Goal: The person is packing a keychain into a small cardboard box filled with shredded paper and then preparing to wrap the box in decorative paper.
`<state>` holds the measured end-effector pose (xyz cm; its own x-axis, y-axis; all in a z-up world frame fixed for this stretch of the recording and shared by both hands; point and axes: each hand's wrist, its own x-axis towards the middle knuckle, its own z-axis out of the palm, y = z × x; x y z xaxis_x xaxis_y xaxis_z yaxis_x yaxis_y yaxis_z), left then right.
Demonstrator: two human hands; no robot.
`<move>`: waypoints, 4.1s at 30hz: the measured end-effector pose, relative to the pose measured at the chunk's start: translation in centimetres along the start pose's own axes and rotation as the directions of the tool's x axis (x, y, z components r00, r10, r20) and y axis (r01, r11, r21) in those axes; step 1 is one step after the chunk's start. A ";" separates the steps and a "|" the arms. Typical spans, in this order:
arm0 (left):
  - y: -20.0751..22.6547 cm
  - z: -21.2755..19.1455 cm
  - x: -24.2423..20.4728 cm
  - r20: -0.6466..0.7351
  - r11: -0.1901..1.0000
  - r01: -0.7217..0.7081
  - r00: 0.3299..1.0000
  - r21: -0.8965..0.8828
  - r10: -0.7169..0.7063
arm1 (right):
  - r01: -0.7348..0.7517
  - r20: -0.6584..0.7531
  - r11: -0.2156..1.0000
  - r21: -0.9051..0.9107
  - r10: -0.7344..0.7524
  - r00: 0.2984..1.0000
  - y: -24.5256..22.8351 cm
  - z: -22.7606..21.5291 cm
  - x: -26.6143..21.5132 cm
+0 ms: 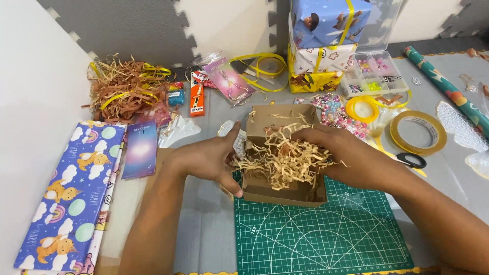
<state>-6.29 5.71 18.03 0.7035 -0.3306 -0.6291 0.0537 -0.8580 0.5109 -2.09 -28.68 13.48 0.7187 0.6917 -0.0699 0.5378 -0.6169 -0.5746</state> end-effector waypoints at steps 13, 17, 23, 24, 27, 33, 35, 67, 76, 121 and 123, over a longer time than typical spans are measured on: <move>0.2 0.7 -2.5 -0.134 0.760 -0.598 0.800 -0.255 0.585 | 0.409 0.510 0.896 0.172 -0.436 0.742 -3.1 -2.9 -1.5; 2.1 2.2 -2.1 -0.142 0.708 -0.673 0.739 -0.216 0.659 | 0.398 0.599 0.863 0.310 -0.502 0.623 -3.3 -2.1 -1.6; 2.7 4.9 -0.8 -0.207 0.755 -0.603 0.729 0.259 0.653 | 0.250 0.597 0.946 -0.207 -0.080 0.798 -4.7 -3.2 -3.8; 3.3 5.0 -1.0 -0.320 0.793 -0.580 0.727 0.189 0.608 | 0.115 0.518 0.940 -0.322 0.073 0.852 -5.1 -3.1 -4.0; 4.4 5.1 -1.2 -0.404 0.822 -0.569 0.748 0.019 0.527 | -0.030 0.402 0.901 -0.432 0.222 0.888 -5.4 -2.3 -3.9; 3.6 5.6 0.5 -0.472 0.788 -0.603 0.662 0.125 0.582 | 0.284 0.612 0.923 -0.259 -0.071 0.787 -4.6 -1.4 -4.4; 3.4 6.1 1.5 -0.541 0.785 -0.597 0.609 0.168 0.579 | 0.294 0.647 0.930 -0.221 -0.086 0.758 -5.0 -1.6 -4.6; -21.1 -19.1 -3.3 -0.850 0.874 0.296 0.254 -0.386 -0.462 | 0.164 0.629 0.934 -0.316 0.077 0.773 -2.1 6.4 -1.3; -2.9 -0.9 0.4 -0.552 0.847 -0.399 0.643 0.350 0.531 | 0.296 0.550 0.931 -0.212 -0.137 0.824 -4.2 5.7 -2.4; 1.1 3.9 3.3 -0.708 0.771 -0.599 0.641 -0.218 0.298 | -0.140 -0.372 0.959 0.248 0.228 0.900 1.5 -3.1 -1.3; 0.5 4.6 4.5 -0.700 0.707 -0.630 0.661 -0.321 0.271 | -0.140 -0.334 0.964 0.226 0.211 0.918 -0.5 -3.1 -1.3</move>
<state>-6.37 1.94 12.74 0.9754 -0.1763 0.1326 -0.1778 -0.2721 0.9457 -1.96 -30.40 16.38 0.9211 0.3794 0.0870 0.3187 -0.6068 -0.7281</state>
